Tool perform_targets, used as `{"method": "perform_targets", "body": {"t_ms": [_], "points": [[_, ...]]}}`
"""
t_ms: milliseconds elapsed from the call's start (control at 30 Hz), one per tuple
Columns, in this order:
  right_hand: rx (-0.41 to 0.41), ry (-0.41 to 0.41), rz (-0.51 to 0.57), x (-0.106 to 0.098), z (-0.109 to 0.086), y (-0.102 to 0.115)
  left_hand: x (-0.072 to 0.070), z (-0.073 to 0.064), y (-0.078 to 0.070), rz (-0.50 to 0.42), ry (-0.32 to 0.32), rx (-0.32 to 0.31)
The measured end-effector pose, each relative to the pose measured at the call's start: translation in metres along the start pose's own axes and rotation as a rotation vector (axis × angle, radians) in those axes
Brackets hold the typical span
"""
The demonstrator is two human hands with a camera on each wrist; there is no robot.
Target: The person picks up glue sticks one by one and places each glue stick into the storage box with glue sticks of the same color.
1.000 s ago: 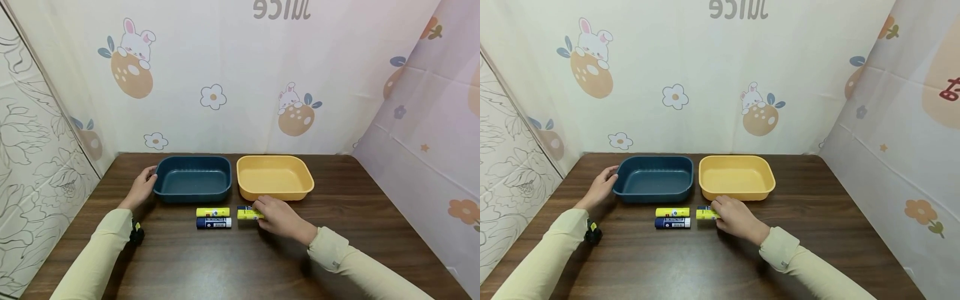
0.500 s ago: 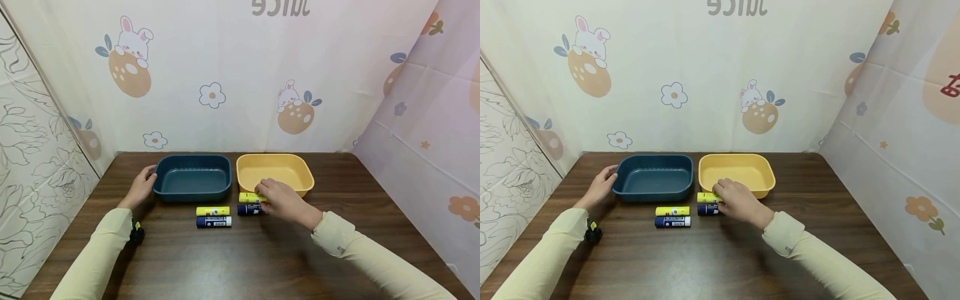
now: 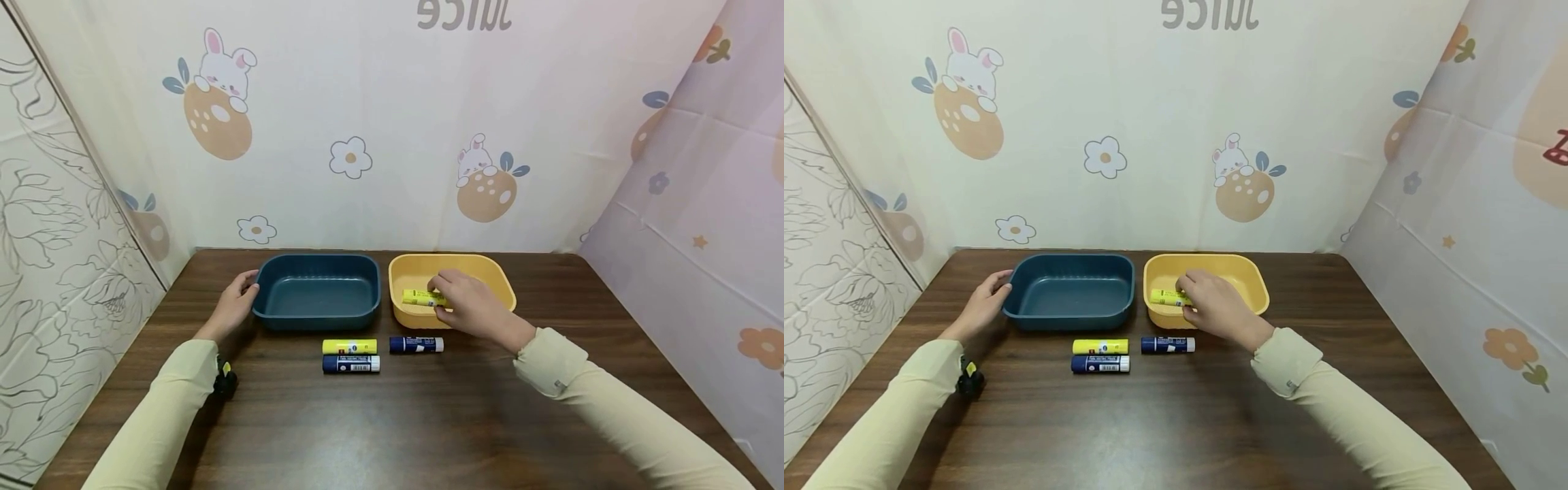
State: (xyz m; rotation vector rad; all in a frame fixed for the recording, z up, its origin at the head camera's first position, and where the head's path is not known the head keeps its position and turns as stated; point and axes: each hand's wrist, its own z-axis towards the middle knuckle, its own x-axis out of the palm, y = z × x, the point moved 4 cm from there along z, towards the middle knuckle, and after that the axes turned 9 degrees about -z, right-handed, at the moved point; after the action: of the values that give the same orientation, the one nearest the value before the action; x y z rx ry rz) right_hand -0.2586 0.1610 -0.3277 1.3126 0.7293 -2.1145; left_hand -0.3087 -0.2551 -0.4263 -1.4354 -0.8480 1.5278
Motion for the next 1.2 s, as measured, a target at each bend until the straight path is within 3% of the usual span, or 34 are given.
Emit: {"method": "perform_targets", "body": {"t_ms": [600, 900, 1200], "points": [[0.152, 0.089, 0.017, 0.023, 0.01, -0.042, -0.001, 0.002, -0.001, 0.013, -0.003, 0.006], [0.17, 0.103, -0.016, 0.039, 0.013, -0.057, -0.001, 0.002, 0.001, 0.01, 0.002, -0.008], [0.214, 0.168, -0.016, 0.059, 0.01, -0.067, 0.001, 0.0, 0.0, 0.002, 0.009, -0.019]]}}
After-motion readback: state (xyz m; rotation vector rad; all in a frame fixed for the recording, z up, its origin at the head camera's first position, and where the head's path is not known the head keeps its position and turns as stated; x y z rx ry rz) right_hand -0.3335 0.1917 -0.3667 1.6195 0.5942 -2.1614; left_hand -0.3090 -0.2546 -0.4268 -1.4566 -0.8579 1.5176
